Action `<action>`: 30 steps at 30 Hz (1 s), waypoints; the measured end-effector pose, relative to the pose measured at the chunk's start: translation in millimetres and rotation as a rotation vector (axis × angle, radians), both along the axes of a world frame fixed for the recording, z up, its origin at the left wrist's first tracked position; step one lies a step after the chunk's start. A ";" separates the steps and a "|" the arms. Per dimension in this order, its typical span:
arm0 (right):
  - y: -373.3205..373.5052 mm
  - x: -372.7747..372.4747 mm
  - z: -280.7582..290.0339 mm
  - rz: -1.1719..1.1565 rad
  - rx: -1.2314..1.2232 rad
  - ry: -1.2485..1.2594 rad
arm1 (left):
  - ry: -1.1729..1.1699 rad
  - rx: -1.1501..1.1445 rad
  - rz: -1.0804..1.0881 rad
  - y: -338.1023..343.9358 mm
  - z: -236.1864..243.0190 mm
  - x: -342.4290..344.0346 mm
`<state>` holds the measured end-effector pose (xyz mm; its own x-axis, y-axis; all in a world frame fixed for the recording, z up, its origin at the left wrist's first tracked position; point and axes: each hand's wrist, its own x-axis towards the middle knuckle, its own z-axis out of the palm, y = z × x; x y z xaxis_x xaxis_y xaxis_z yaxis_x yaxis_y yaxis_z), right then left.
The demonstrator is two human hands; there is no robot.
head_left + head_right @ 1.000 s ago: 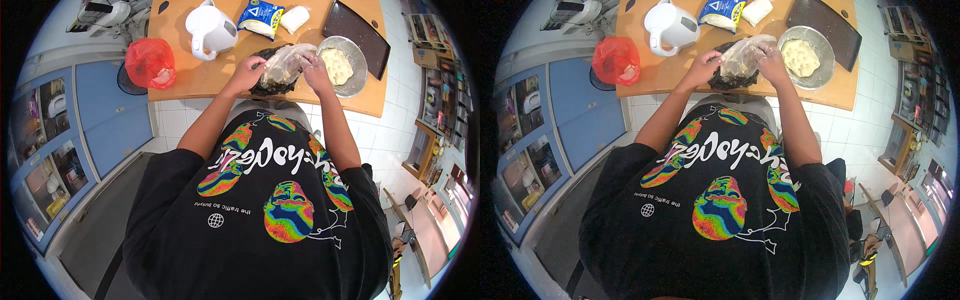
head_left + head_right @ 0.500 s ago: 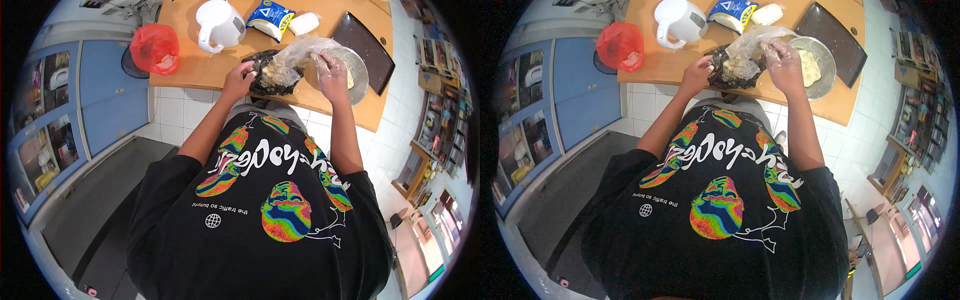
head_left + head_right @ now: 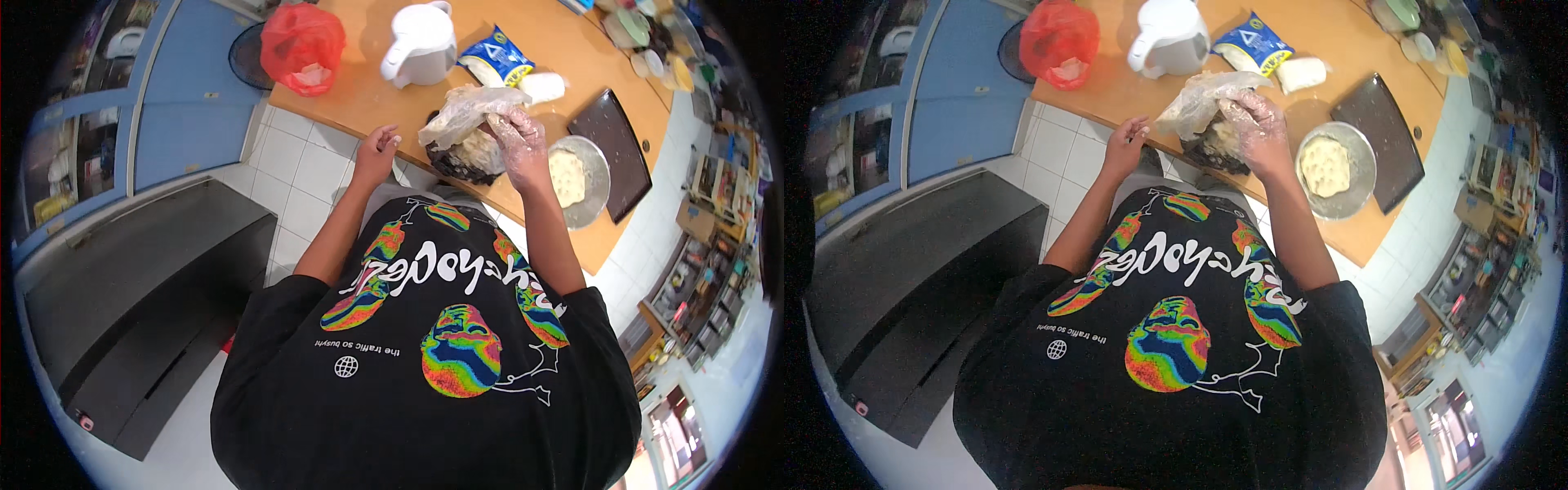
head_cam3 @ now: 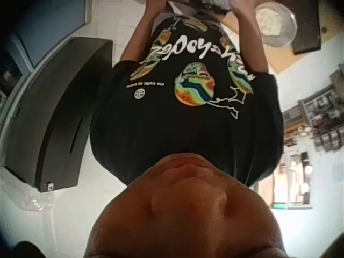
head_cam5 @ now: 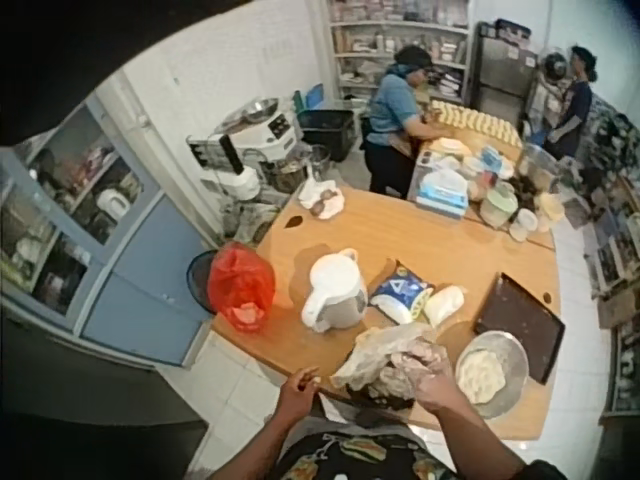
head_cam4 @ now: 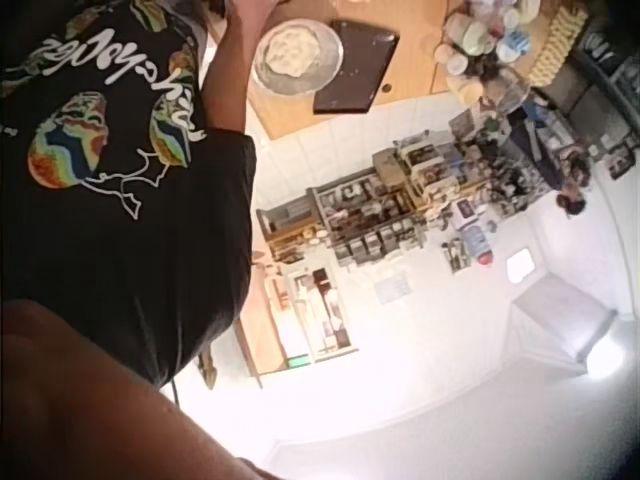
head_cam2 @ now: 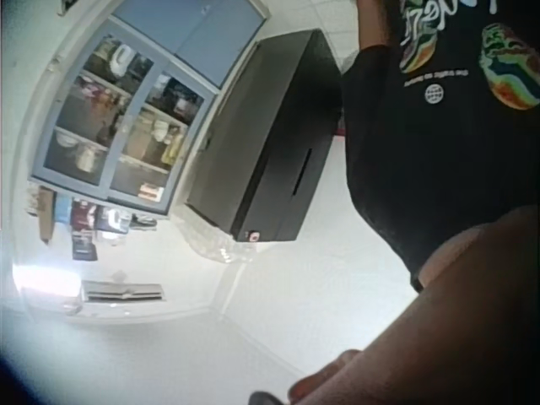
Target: The person kneads dough in a metal bowl and then adds black squid ink from a plastic bag, incorporating it into the dough mixture by hand.
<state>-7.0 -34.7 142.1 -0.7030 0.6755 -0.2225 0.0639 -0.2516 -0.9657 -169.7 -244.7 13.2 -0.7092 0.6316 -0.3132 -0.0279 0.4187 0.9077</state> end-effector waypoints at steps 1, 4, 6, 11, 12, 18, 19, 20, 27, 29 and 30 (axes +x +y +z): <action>-0.5 -11.1 -4.4 0.048 -0.037 0.011 | 0.050 -0.004 0.046 -6.4 -2.2 -8.7; -6.3 -53.4 -13.9 0.077 0.243 -0.076 | 0.189 -0.026 0.173 -18.7 9.5 -42.6; -12.4 -89.0 -2.8 0.172 0.466 -0.073 | 0.280 -0.057 0.274 -35.0 15.8 -71.2; -47.4 -192.0 3.3 0.228 0.432 -0.038 | 0.319 -0.108 0.516 -57.8 29.5 -165.0; -54.0 -212.4 0.4 0.199 0.451 -0.054 | 0.265 -0.143 0.550 -59.2 32.3 -184.2; -86.6 -313.8 -62.3 0.227 0.603 -0.159 | 0.453 -0.257 0.350 -45.6 -25.1 -291.9; -89.5 -330.3 -77.6 0.208 0.612 -0.121 | 0.531 -0.208 0.253 -48.3 -33.8 -307.0; -94.8 -344.9 -91.1 0.174 0.618 -0.087 | 0.461 -0.148 0.198 -46.8 -35.9 -314.5; -93.6 -378.6 -125.8 0.164 0.981 -0.516 | 0.011 -0.197 0.089 -41.0 -36.2 -309.0; -80.9 -367.1 -134.8 0.242 0.968 -0.585 | -0.136 -0.073 0.150 -49.3 -41.9 -306.3; -76.6 -362.2 -138.2 0.326 0.949 -0.642 | -0.278 0.045 0.219 -54.3 -46.3 -306.0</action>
<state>-369.3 -111.4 4.0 -0.8148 0.5704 -0.1042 0.5321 0.6641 -0.5252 -475.7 -299.0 -33.1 -0.7209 0.4916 -0.4885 -0.3609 0.3355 0.8702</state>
